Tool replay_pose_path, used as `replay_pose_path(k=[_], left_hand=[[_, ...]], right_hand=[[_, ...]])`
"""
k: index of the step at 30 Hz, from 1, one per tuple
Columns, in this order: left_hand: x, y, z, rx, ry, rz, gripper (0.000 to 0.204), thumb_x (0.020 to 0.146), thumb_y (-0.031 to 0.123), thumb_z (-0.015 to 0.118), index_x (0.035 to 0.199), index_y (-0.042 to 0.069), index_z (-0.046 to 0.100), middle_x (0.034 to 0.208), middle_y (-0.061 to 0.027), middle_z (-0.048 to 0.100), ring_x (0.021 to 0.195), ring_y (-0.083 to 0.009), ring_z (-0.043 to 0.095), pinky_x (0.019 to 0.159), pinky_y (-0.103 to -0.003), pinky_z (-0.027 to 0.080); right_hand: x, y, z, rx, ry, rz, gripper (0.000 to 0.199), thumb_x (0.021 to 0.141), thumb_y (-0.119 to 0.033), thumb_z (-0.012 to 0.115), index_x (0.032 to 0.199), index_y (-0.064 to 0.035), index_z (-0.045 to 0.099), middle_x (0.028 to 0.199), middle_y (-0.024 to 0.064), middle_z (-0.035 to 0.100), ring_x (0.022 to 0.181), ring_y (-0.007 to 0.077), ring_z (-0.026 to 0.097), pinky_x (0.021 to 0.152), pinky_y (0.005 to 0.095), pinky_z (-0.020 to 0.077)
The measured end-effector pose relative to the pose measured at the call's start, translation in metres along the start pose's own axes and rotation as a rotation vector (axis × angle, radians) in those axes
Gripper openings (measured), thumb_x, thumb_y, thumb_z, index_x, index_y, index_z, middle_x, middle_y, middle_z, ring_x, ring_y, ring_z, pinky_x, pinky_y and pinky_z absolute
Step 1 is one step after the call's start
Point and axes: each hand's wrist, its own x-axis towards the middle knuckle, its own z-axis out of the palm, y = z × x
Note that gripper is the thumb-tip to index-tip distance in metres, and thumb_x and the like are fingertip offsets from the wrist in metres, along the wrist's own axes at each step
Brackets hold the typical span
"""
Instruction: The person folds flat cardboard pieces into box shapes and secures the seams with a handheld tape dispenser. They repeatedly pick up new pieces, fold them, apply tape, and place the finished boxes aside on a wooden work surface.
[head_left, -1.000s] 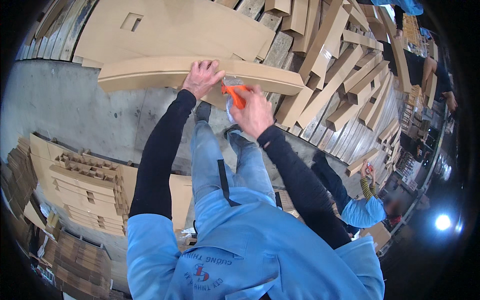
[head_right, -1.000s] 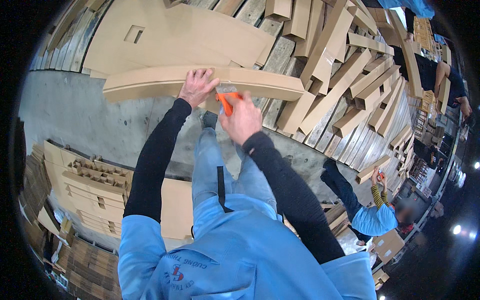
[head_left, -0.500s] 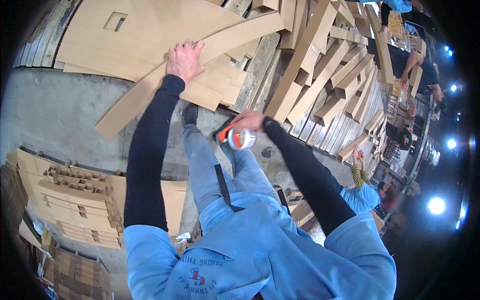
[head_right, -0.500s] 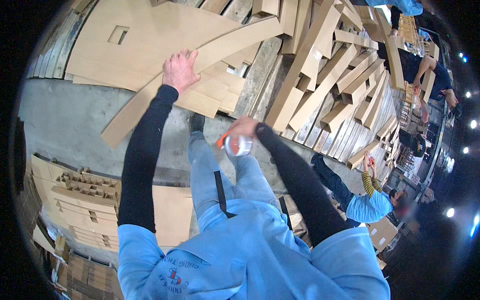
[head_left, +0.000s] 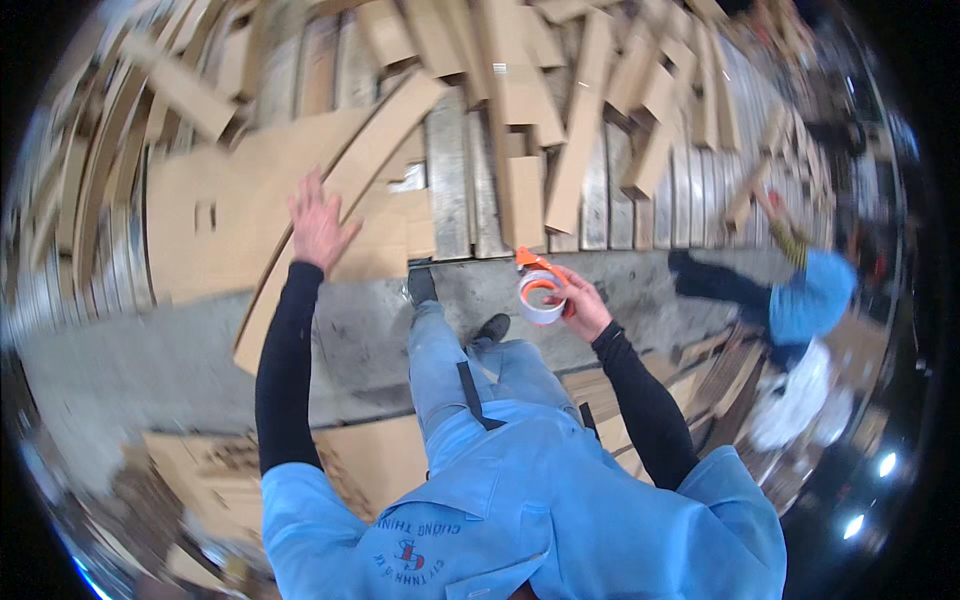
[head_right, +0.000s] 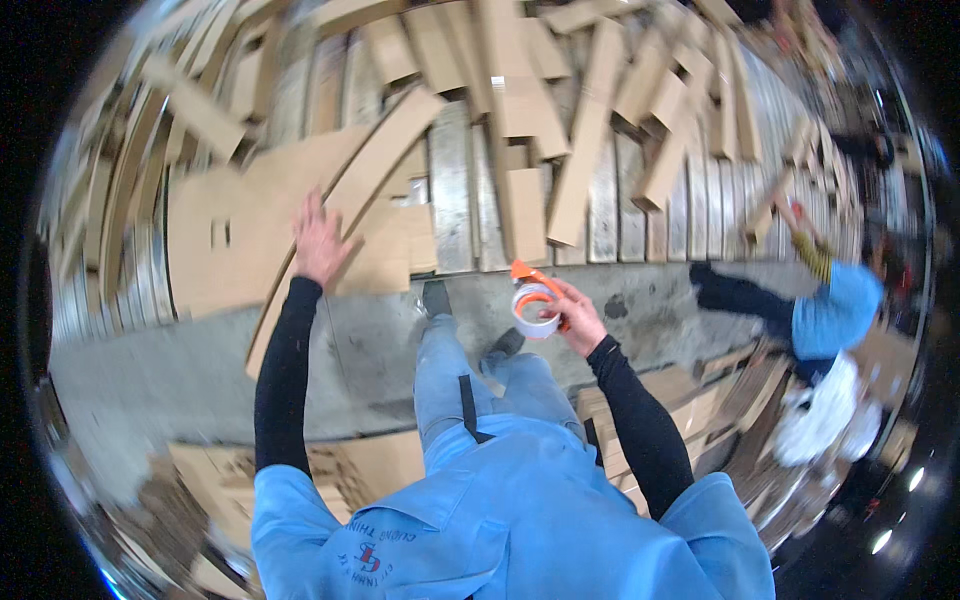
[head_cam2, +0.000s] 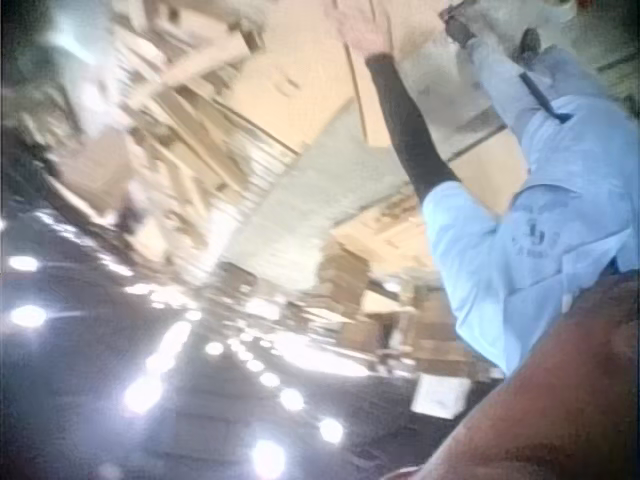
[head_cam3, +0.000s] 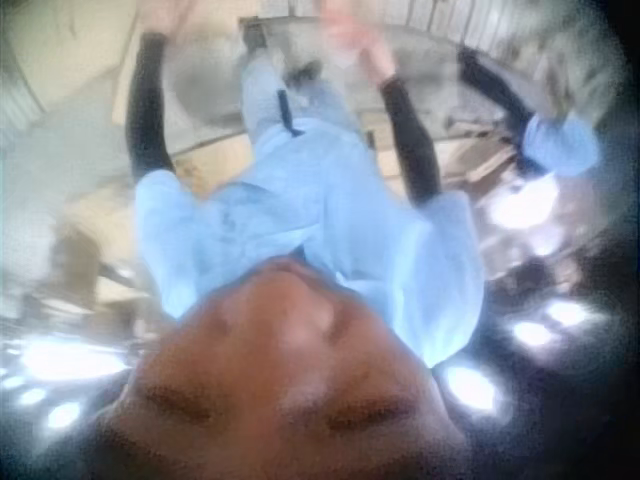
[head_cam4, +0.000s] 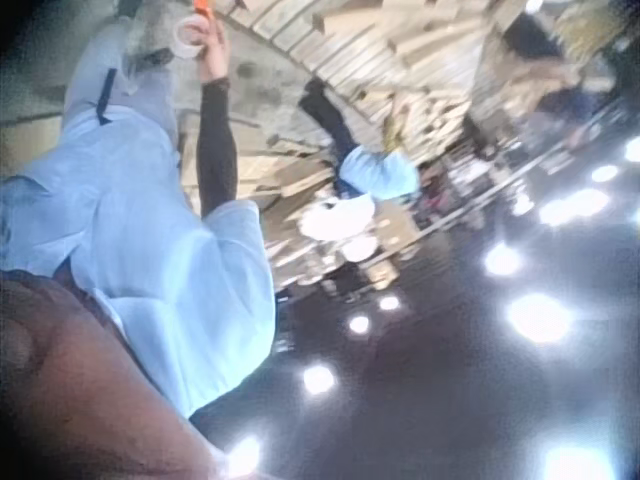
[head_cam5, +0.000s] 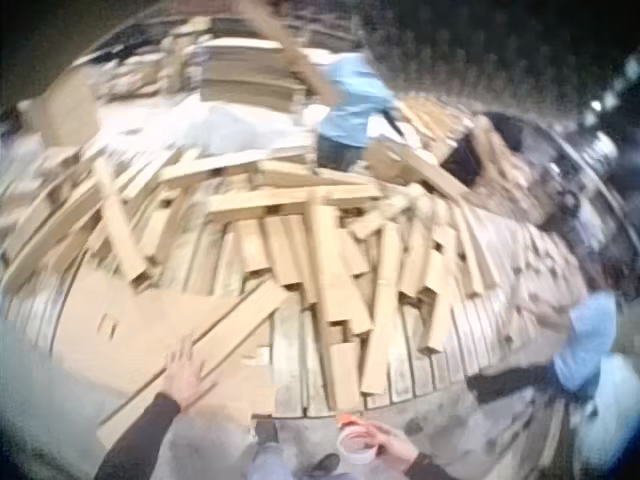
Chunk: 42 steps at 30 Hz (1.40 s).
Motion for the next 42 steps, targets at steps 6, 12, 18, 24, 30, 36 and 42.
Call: replay_pose_path(k=[6,12,18,24,30,36,42], left_hand=[[-0.052,0.188,-0.023,-1.119,-0.418,-0.026,0.059,0.091,0.035,0.073,0.133,-0.001,0.053,0.142,-0.0193,0.053,0.125,-0.0276,0.056,0.103,-0.039,0.047],[-0.112,0.411,-0.038,-1.165,-0.724,0.386,0.026,0.096,0.01,0.061,0.118,-0.002,0.063,0.102,-0.0094,0.071,0.098,-0.0135,0.066,0.083,-0.029,0.051],[-0.14,0.505,-0.035,-0.791,-1.366,0.675,0.034,0.098,0.006,0.058,0.13,-0.004,0.061,0.113,-0.006,0.07,0.103,-0.0107,0.062,0.091,-0.029,0.051],[-0.214,0.606,0.012,-0.377,-1.047,1.306,0.021,0.091,0.004,0.061,0.11,-0.004,0.067,0.122,-0.0232,0.067,0.097,-0.0319,0.071,0.086,-0.038,0.055],[-0.277,0.731,0.045,-0.395,-1.113,1.433,0.013,0.092,0.006,0.057,0.102,-0.003,0.06,0.108,-0.0236,0.071,0.091,-0.0387,0.07,0.078,-0.043,0.056],[-0.356,0.862,0.209,-0.093,-1.263,1.4,0.027,0.091,0.014,0.06,0.11,-0.002,0.049,0.098,-0.0264,0.071,0.091,-0.0462,0.067,0.077,-0.053,0.053],[-0.475,0.959,0.315,0.032,-1.209,1.532,0.036,0.086,0.014,0.064,0.115,0.003,0.046,0.094,-0.029,0.068,0.094,-0.0498,0.065,0.082,-0.058,0.051]], right_hand=[[-0.102,0.011,0.018,0.313,-0.032,-0.404,0.077,0.09,0.001,0.067,0.155,-0.0024,0.027,0.145,0.0133,0.05,0.122,0.0219,0.058,0.099,0.0359,0.0518],[-0.159,0.054,-0.056,0.266,0.136,-0.843,0.083,0.088,-0.001,0.074,0.156,-0.0014,0.025,0.155,0.0171,0.038,0.142,0.0234,0.04,0.116,0.0383,0.037],[-0.255,0.142,-0.177,0.368,0.123,-0.634,0.078,0.087,0.002,0.071,0.153,-0.0002,0.032,0.15,0.0144,0.045,0.129,0.0204,0.052,0.105,0.0362,0.0482],[-0.287,0.233,-0.199,0.388,0.716,-0.516,0.067,0.081,0.0,0.072,0.143,-0.0019,0.048,0.132,0.0143,0.06,0.118,0.0219,0.061,0.098,0.0364,0.0513],[-0.275,0.31,-0.275,0.762,1.461,-0.487,0.05,0.082,-0.006,0.066,0.131,-0.005,0.057,0.115,0.0112,0.065,0.1,0.0223,0.065,0.086,0.0355,0.0544],[-0.336,0.429,-0.305,1.71,1.568,-0.441,0.055,0.082,-0.004,0.057,0.136,-0.0083,0.049,0.09,0.0035,0.056,0.07,0.0128,0.056,0.058,0.0302,0.0511],[-0.309,0.521,-0.317,1.953,1.486,-0.387,0.048,0.083,-0.004,0.056,0.13,-0.0064,0.051,0.088,0.0032,0.056,0.071,0.015,0.058,0.059,0.0326,0.052]])
